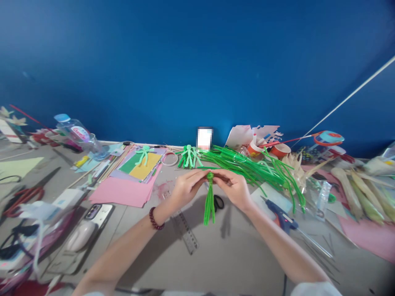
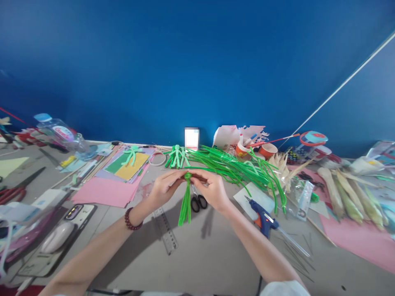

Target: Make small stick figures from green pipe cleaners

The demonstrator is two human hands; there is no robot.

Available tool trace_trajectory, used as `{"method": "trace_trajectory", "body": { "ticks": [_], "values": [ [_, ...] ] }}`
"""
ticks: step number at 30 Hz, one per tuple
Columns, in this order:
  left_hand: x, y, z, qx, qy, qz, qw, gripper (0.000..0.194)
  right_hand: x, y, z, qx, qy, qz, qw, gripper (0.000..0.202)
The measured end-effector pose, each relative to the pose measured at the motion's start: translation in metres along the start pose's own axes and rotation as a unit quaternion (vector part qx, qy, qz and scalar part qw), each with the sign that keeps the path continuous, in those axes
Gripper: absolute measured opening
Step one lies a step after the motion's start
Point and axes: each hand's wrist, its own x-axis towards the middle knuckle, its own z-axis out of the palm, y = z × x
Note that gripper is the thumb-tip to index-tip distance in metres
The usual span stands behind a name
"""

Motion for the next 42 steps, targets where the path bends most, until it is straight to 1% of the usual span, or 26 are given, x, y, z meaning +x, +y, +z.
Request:
{"method": "trace_trajectory", "body": {
  "ticks": [7,13,16,21,25,27,29,33,36,39,42],
  "values": [
    [0.001,0.003,-0.001,0.014,0.011,-0.003,1.000,0.023,0.002,-0.004,0.003,0.043,-0.005,0.021,0.999,0.026],
    [0.000,0.002,0.000,0.022,0.013,-0.005,1.000,0.021,0.002,-0.004,0.003,0.063,-0.014,0.025,0.998,0.027],
    [-0.001,0.003,0.000,0.028,0.009,-0.015,0.999,0.021,0.001,-0.002,0.003,0.043,-0.013,0.023,0.999,0.026],
    [-0.002,0.005,0.002,0.020,0.010,-0.025,0.999,0.021,-0.003,0.001,0.004,-0.028,0.013,-0.006,1.000,0.022],
    [-0.003,0.007,0.002,0.012,0.016,-0.027,0.999,0.023,-0.004,0.000,0.006,-0.050,0.026,-0.021,0.998,0.019],
    [-0.002,0.009,0.002,0.000,0.015,-0.040,0.999,0.022,-0.004,0.000,0.006,-0.046,0.026,-0.020,0.998,0.019],
    [0.000,0.010,0.002,-0.026,0.011,-0.067,0.997,0.023,-0.003,0.000,0.005,-0.033,0.025,-0.020,0.999,0.019],
    [0.004,0.011,0.000,-0.088,0.026,-0.127,0.988,0.024,-0.002,0.001,0.004,-0.009,0.019,-0.019,1.000,0.019],
    [0.006,0.011,-0.001,-0.114,0.026,-0.153,0.981,0.023,-0.002,0.002,0.002,0.011,0.014,-0.008,1.000,0.021],
    [0.007,0.011,-0.001,-0.129,0.021,-0.169,0.977,0.022,0.000,0.002,0.001,0.043,-0.004,0.005,0.999,0.025],
    [0.006,0.011,0.000,-0.151,0.031,-0.190,0.970,0.021,0.002,0.000,0.000,0.080,-0.037,0.023,0.996,0.030]
  ]
}}
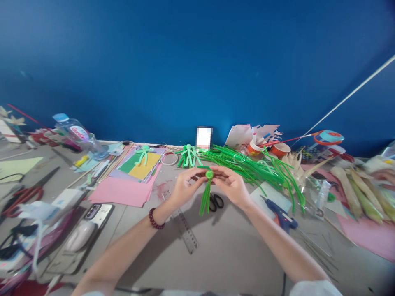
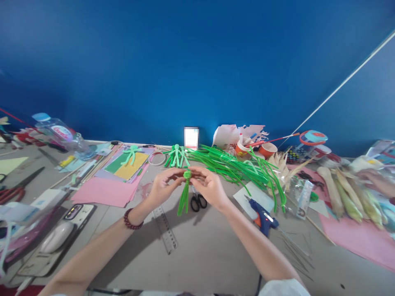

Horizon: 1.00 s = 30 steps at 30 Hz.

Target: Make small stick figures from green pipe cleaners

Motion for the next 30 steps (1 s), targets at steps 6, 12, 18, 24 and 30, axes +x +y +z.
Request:
{"method": "trace_trajectory", "body": {
  "ticks": [6,12,18,24,30],
  "values": [
    [-0.002,-0.003,0.004,-0.057,0.006,-0.094,0.994,0.029,0.002,-0.004,0.002,0.046,-0.006,0.062,0.997,0.029],
    [0.000,-0.002,0.006,-0.175,-0.053,-0.233,0.955,0.035,0.005,-0.002,0.000,0.045,0.033,0.076,0.996,0.027],
    [0.001,0.005,0.004,-0.264,-0.094,-0.322,0.904,0.030,0.006,0.000,-0.006,-0.074,0.060,0.043,0.995,0.025],
    [0.000,0.007,0.006,-0.289,-0.072,-0.357,0.885,0.031,0.006,0.000,-0.008,0.002,0.034,0.068,0.997,0.034],
    [0.000,0.013,0.008,-0.292,-0.078,-0.341,0.890,0.031,0.006,-0.003,-0.006,0.014,0.024,0.092,0.995,0.030]
  ]
}}
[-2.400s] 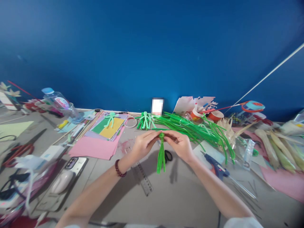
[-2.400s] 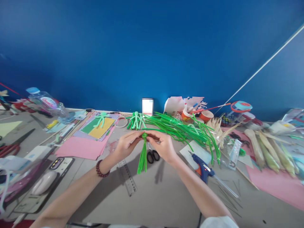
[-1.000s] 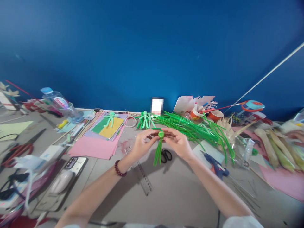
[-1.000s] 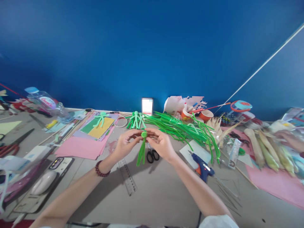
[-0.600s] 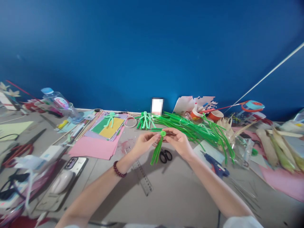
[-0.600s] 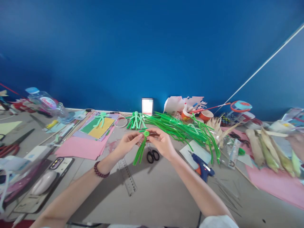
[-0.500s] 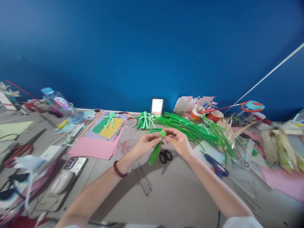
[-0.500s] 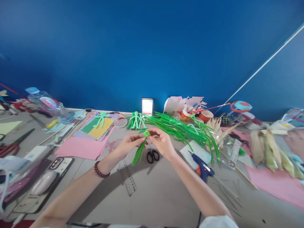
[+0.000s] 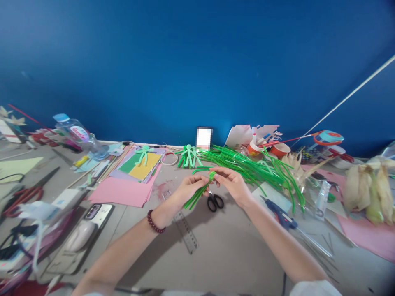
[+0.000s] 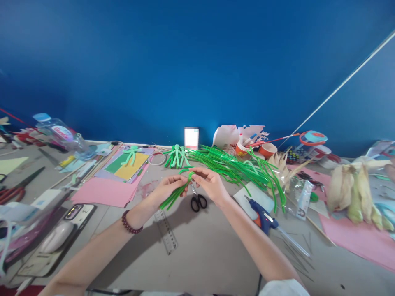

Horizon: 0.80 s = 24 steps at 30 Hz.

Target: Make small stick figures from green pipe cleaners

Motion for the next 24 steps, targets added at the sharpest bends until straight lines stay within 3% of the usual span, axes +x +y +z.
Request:
{"method": "trace_trajectory", "body": {
  "ticks": [8,17,21,24],
  "values": [
    [0.0041,-0.0072,-0.0055,-0.041,-0.072,-0.018,0.996,0.029,-0.0004,-0.0015,-0.0014,0.018,-0.012,-0.006,1.000,0.026],
    [0.0039,-0.0079,-0.0045,-0.025,-0.063,-0.023,0.997,0.031,-0.0024,-0.0042,0.0024,0.012,-0.017,-0.003,1.000,0.027],
    [0.0004,-0.0036,0.0002,0.087,-0.027,0.037,0.995,0.031,-0.0023,-0.0038,0.0014,0.004,-0.008,-0.009,1.000,0.028],
    [-0.0035,-0.0028,0.0012,0.256,0.043,0.145,0.955,0.027,-0.0011,-0.0030,-0.0002,-0.004,0.024,-0.015,1.000,0.027]
  ]
}}
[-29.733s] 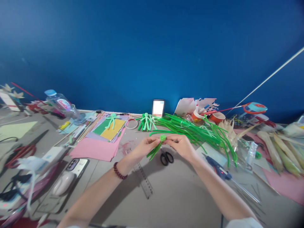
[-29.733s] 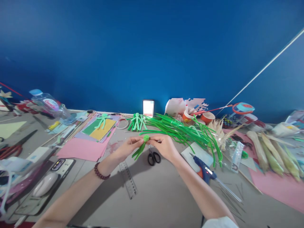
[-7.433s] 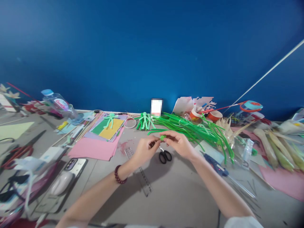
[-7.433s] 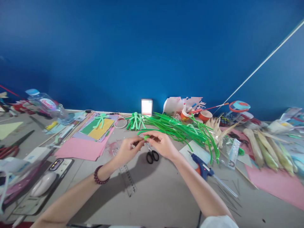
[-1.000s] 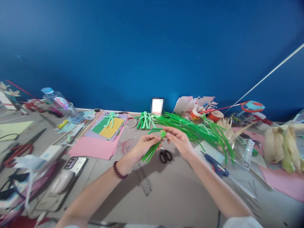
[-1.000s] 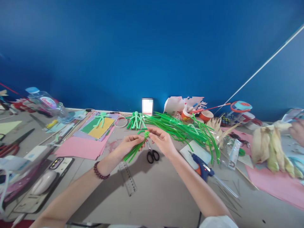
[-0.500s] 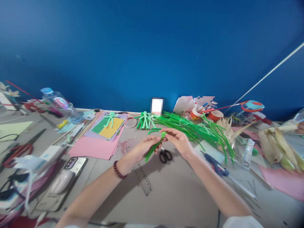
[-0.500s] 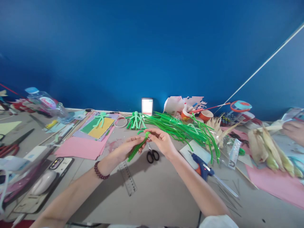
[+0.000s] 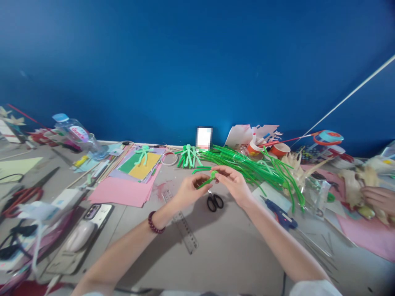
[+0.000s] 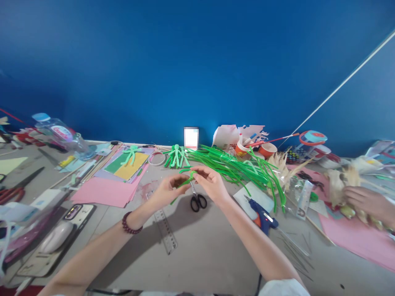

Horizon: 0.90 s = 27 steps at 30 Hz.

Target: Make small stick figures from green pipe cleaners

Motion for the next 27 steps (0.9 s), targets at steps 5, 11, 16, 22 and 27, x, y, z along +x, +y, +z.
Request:
{"method": "trace_trajectory", "body": {
  "ticks": [5,11,16,22,27],
  "values": [
    [-0.006,-0.012,-0.002,0.299,0.096,0.193,0.930,0.020,0.001,0.001,0.000,0.012,0.020,0.017,1.000,0.028],
    [-0.007,-0.015,-0.004,0.476,0.109,0.315,0.813,0.019,0.000,0.000,0.004,0.030,0.019,0.036,0.999,0.026],
    [-0.007,-0.010,-0.006,0.520,0.139,0.349,0.767,0.030,0.000,0.001,0.005,0.046,0.004,0.036,0.998,0.027],
    [-0.006,-0.017,-0.010,0.506,0.138,0.382,0.761,0.031,0.000,0.002,0.005,0.098,-0.020,0.058,0.993,0.026],
    [-0.005,-0.016,-0.015,0.506,0.138,0.421,0.741,0.025,-0.001,0.000,0.004,0.070,-0.030,0.051,0.996,0.026]
  ]
}}
